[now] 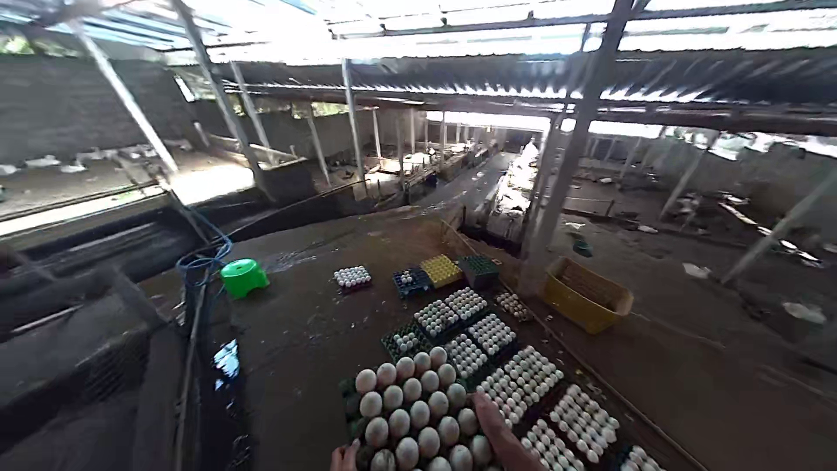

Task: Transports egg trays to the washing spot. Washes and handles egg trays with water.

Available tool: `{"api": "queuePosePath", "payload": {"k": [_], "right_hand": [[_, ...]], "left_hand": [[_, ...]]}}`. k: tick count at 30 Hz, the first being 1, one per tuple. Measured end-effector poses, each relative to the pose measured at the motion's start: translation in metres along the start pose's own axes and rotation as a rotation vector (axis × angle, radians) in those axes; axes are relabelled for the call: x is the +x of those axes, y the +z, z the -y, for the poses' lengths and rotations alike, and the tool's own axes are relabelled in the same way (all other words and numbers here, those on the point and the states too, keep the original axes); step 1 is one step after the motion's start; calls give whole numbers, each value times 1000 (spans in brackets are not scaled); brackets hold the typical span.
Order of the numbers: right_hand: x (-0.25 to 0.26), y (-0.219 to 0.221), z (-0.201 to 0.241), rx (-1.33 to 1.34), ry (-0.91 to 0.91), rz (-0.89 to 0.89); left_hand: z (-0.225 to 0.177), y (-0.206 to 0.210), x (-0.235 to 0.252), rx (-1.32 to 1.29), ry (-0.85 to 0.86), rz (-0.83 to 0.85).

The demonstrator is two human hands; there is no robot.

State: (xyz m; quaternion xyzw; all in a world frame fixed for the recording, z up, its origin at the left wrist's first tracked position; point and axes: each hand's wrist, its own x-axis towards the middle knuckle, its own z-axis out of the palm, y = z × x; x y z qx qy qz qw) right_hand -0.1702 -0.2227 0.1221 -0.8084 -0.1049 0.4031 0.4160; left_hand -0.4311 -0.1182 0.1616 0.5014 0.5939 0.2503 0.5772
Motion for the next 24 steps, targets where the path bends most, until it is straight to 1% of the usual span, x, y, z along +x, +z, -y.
{"api": "queuePosePath", "payload": {"k": [4, 6, 9, 12, 15, 18, 20, 24], "right_hand": [[40, 130, 84, -80, -57, 113], [63, 191, 126, -52, -87, 172], [94, 269, 183, 18, -76, 196], [132, 339, 237, 80, -96, 183], [165, 389, 293, 117, -90, 101], [194, 418, 351, 136, -93, -9], [208, 434, 384, 205, -78, -80], [266, 473, 449, 342, -100, -197]], "left_hand": [[-39, -92, 75, -120, -57, -171], [-61, -135, 117, -157, -97, -213], [-83, -189, 193, -171, -134, -204], [-108, -233, 284, -193, -137, -163], [-145, -265, 379, -186, -146, -51], [-199, -281, 467, -138, -140, 70], [-231, -285, 523, -83, -140, 146], [-295, -283, 647, -5, -130, 301]]}}
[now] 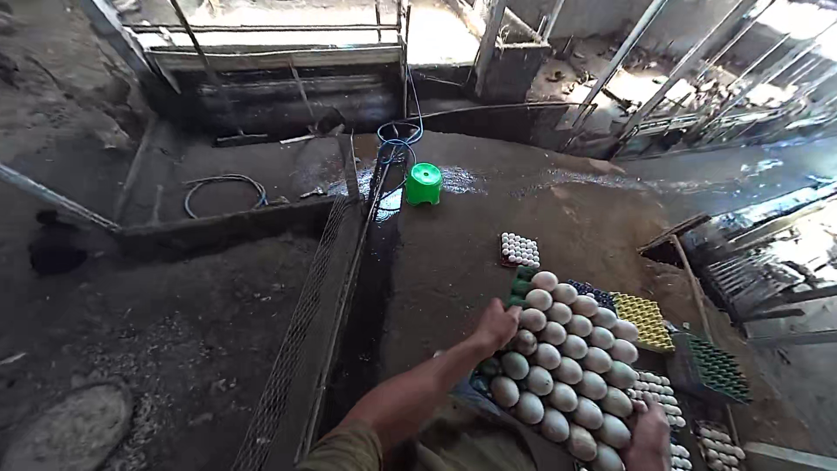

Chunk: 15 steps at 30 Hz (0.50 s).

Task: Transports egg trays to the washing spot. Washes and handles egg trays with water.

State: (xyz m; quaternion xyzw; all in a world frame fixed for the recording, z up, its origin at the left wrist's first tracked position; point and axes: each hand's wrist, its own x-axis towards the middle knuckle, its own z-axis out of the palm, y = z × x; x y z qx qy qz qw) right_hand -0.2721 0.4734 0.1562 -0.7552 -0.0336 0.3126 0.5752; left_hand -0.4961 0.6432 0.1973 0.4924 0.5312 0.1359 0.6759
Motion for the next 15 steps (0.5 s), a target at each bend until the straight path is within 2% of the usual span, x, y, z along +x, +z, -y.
{"api": "queuePosePath", "payload": {"k": [4, 6, 8, 11, 15], "right_hand": [[58, 85, 49, 86, -74, -46], [87, 150, 87, 80, -75, -57], [116, 229, 132, 22, -75, -123], [207, 295, 159, 46, -123, -19], [271, 422, 231, 13, -106, 76]], "left_hand": [[-71, -34, 118, 51, 1, 126], [-107, -58, 182, 49, 17, 155], [-146, -86, 243, 35, 30, 139], [-204, -135, 319, -15, 31, 76], [-284, -222, 392, -111, 12, -14]]}}
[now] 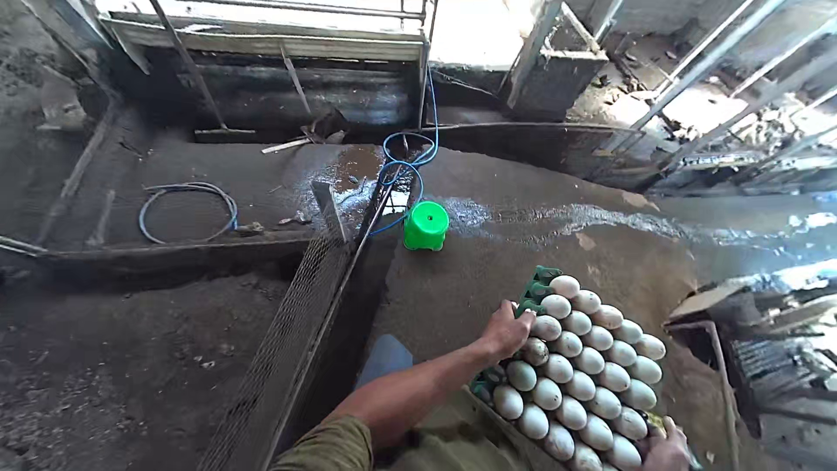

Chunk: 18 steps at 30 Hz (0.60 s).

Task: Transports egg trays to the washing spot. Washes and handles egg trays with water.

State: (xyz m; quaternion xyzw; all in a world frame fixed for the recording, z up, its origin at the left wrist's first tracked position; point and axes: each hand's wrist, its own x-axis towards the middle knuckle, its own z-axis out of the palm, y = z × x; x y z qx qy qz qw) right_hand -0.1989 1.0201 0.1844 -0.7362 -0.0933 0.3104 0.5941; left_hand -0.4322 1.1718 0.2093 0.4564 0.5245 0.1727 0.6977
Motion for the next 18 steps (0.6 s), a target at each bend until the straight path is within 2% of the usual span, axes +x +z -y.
{"api": "queuePosePath", "payload": {"k": [3, 6, 10, 13, 18], "right_hand": [[52, 98, 35, -68, -41, 99], [98, 201, 60, -104, -88, 121], [131, 333, 98, -168, -131, 114], [159, 409, 131, -208, -172, 132], [195, 519, 184, -278, -185, 172]], "left_hand": [[-48, -61, 60, -76, 8, -20], [-91, -128, 128, -151, 58, -20], [-153, -222, 206, -182, 122, -2], [-203, -282, 245, -196, 127, -14], [-266, -365, 280, -258, 129, -101]]}}
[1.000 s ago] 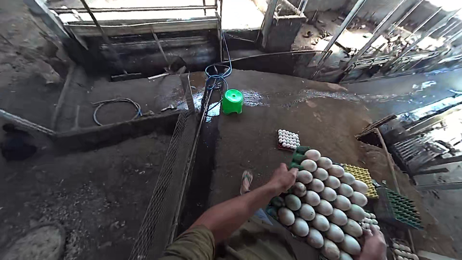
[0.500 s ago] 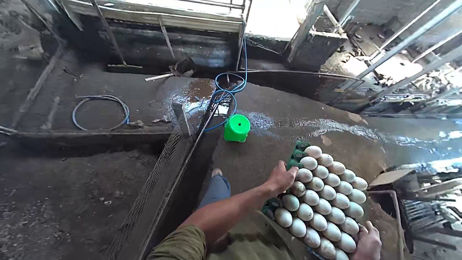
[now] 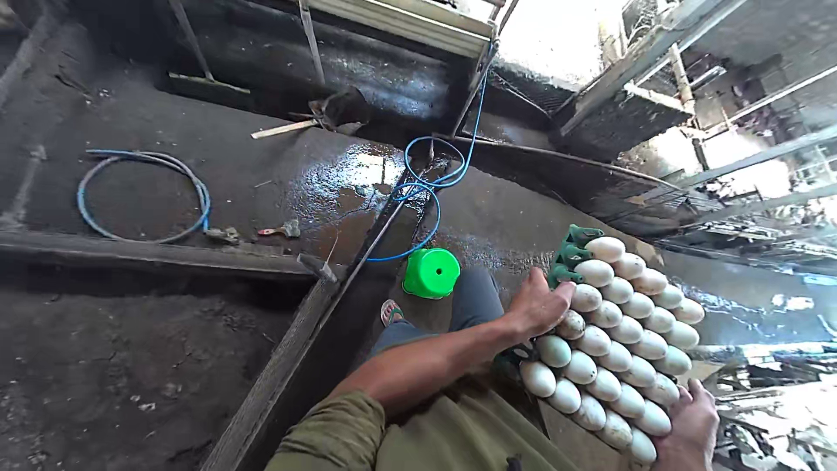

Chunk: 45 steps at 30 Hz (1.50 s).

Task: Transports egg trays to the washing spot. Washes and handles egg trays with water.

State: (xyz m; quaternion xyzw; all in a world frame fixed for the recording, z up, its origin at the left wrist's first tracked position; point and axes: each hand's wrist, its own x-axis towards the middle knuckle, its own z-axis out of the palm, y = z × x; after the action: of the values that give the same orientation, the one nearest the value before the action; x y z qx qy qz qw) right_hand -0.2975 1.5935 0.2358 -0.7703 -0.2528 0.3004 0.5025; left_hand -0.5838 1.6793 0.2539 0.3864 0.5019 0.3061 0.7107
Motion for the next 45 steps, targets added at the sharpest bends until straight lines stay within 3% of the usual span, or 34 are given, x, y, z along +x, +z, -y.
{"api": "queuePosePath", "payload": {"k": [6, 11, 14, 18, 23, 29, 37, 41, 45], "right_hand": [[58, 129, 86, -19, -100, 211], [111, 263, 129, -94, -208, 477], [149, 370, 136, -155, -294, 678], [202, 548, 117, -263, -353, 1056], [204, 746, 31, -391, -202, 1389], [172, 884, -160, -650, -149, 1420], [125, 970, -428, -799, -217, 1498], [96, 996, -513, -805, -277, 1544], [72, 1014, -554, -809, -309, 1568]], "left_hand": [[-48, -74, 50, -159, 46, -196], [-58, -144, 100, -335, 97, -423], [-48, -193, 144, -456, 135, -588], [-18, -267, 212, -630, 161, -899], [65, -348, 291, -801, 66, -1327], [251, -422, 355, -847, -135, -1556], [499, -505, 393, -796, -349, -1621], [588, -544, 399, -743, -395, -1665], [641, -579, 398, -660, -380, -1660]]}}
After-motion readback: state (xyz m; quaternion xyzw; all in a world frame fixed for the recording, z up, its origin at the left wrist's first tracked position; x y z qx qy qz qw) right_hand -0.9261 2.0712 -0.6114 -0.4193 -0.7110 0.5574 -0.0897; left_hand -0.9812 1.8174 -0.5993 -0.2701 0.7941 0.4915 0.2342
